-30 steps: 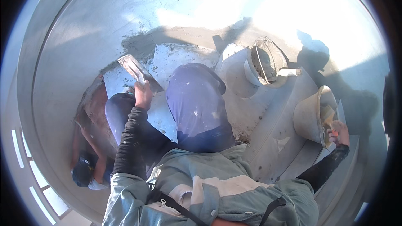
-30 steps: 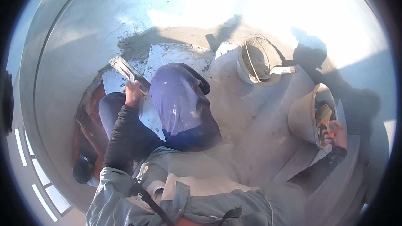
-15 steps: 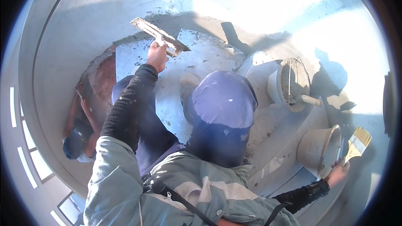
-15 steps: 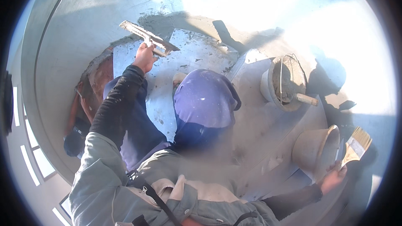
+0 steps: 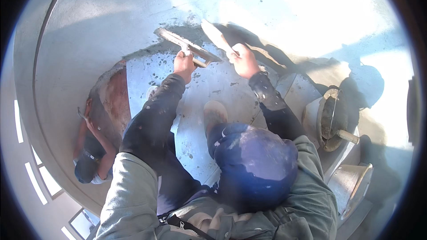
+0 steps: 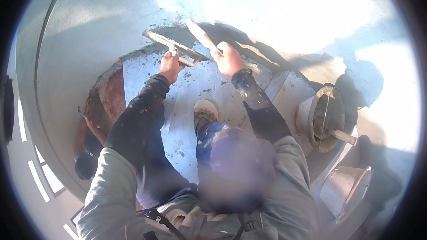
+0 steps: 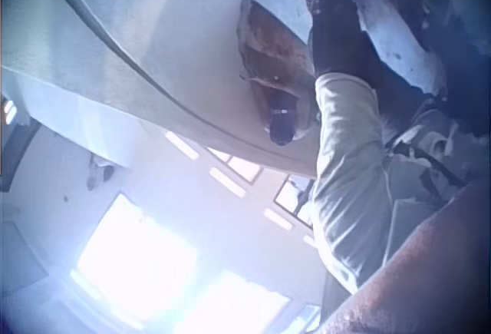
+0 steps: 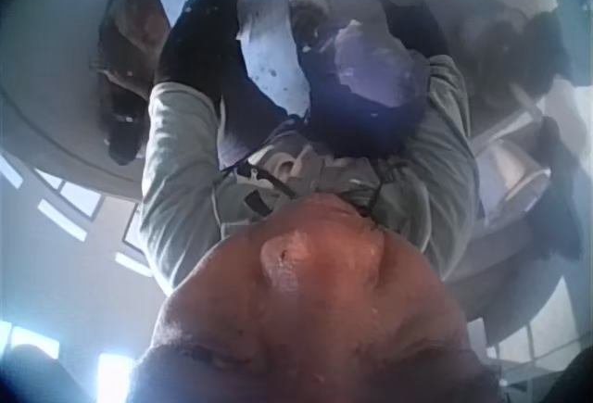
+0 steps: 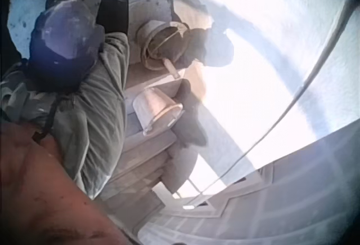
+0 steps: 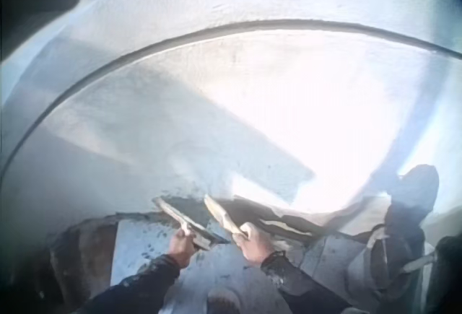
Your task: The person applies plaster to a concrete staircase using a trowel and a bucket, then smooths the surface with the trowel and a brush.
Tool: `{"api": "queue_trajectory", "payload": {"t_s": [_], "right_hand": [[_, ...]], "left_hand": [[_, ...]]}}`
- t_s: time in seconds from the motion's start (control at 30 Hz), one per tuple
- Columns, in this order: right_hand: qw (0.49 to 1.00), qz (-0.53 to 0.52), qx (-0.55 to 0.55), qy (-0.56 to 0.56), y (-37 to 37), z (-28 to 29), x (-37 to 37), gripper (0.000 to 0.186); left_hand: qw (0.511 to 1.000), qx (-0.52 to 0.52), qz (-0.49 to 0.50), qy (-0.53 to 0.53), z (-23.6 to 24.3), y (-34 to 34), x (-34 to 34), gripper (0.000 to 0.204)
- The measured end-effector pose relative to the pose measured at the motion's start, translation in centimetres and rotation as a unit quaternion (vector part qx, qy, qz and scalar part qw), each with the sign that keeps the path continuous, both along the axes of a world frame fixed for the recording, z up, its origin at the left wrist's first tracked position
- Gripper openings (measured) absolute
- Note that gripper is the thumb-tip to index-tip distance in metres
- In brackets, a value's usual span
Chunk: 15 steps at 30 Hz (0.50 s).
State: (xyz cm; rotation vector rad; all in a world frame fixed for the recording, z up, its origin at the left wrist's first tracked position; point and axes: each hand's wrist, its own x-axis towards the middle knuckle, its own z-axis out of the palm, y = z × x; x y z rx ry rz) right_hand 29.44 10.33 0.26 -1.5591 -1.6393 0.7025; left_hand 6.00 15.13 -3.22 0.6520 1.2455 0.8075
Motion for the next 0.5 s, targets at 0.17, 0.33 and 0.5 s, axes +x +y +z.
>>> {"api": "queue_trajectory", "payload": {"t_s": [0.17,0.33,0.5], "right_hand": [[0.984,-0.148,-0.021,-0.093,2.0,-2.9,1.0,0.024],[0.960,-0.279,-0.008,-0.035,-8.1,-0.8,5.1,0.018],[0.946,-0.320,-0.022,0.043,-14.8,-2.2,10.4,0.015]], "left_hand": [[1.000,0.001,0.012,0.018,-2.5,2.7,0.4,0.029],[0.983,0.136,0.053,0.110,-6.5,8.1,-0.1,0.027],[0.911,0.270,0.021,0.312,-4.5,10.2,2.8,0.028]]}}
